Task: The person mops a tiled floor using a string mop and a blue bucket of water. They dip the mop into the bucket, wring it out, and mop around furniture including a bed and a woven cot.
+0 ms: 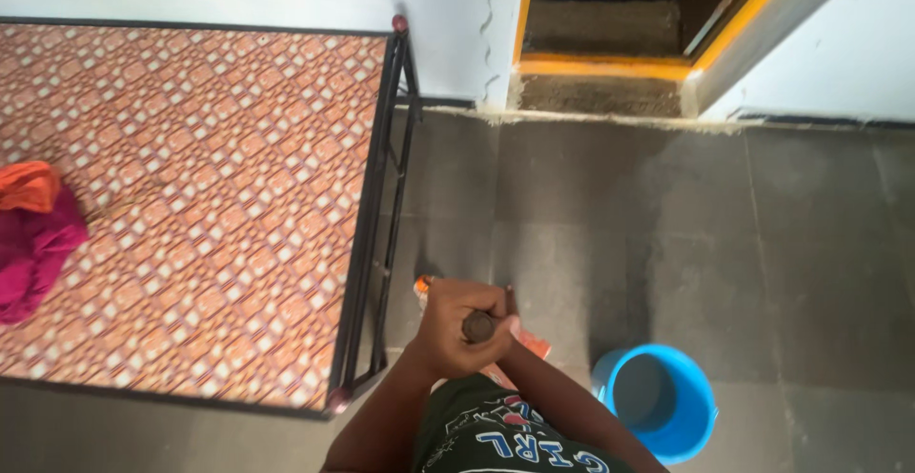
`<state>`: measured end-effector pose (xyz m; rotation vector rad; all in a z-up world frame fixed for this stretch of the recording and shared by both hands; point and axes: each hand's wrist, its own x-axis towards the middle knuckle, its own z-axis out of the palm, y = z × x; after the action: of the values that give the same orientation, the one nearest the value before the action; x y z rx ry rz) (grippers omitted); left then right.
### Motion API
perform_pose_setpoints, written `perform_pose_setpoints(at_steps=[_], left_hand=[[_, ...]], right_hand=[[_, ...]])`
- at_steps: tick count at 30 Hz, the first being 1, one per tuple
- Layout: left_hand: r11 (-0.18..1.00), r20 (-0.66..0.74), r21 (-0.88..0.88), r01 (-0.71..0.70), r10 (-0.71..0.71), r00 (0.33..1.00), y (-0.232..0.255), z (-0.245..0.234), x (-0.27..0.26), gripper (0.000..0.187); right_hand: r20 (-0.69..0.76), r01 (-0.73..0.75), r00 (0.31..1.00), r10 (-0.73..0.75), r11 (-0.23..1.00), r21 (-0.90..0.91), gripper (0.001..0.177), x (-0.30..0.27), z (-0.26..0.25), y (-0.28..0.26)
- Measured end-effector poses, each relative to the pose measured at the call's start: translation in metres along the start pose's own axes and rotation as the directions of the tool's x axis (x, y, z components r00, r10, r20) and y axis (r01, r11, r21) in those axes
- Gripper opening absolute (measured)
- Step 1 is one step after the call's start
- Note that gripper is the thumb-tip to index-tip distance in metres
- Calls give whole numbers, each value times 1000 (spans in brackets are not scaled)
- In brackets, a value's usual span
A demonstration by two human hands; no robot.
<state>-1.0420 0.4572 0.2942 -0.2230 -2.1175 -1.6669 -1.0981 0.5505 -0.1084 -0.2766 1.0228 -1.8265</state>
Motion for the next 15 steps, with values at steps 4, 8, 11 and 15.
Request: perform_pose_setpoints(at_steps=[4, 8, 11, 15], left_hand=[[999, 41, -7, 41, -40, 998, -38, 22, 86, 35], [983, 84, -103, 152, -144, 986, -75, 41, 161, 38], [994, 21, -44, 99, -98, 995, -86, 39, 198, 38], [993, -90, 47, 108, -104, 991, -96, 8, 230, 36]], right_hand=[[10, -15, 1000, 16, 994, -104, 20, 41, -39, -49], [26, -24, 999, 29, 983, -184, 20, 85, -70, -87], [40, -22, 999, 31, 974, -227, 21, 114, -89, -114], [79, -38, 995, 62, 961, -274, 22, 152, -106, -140]])
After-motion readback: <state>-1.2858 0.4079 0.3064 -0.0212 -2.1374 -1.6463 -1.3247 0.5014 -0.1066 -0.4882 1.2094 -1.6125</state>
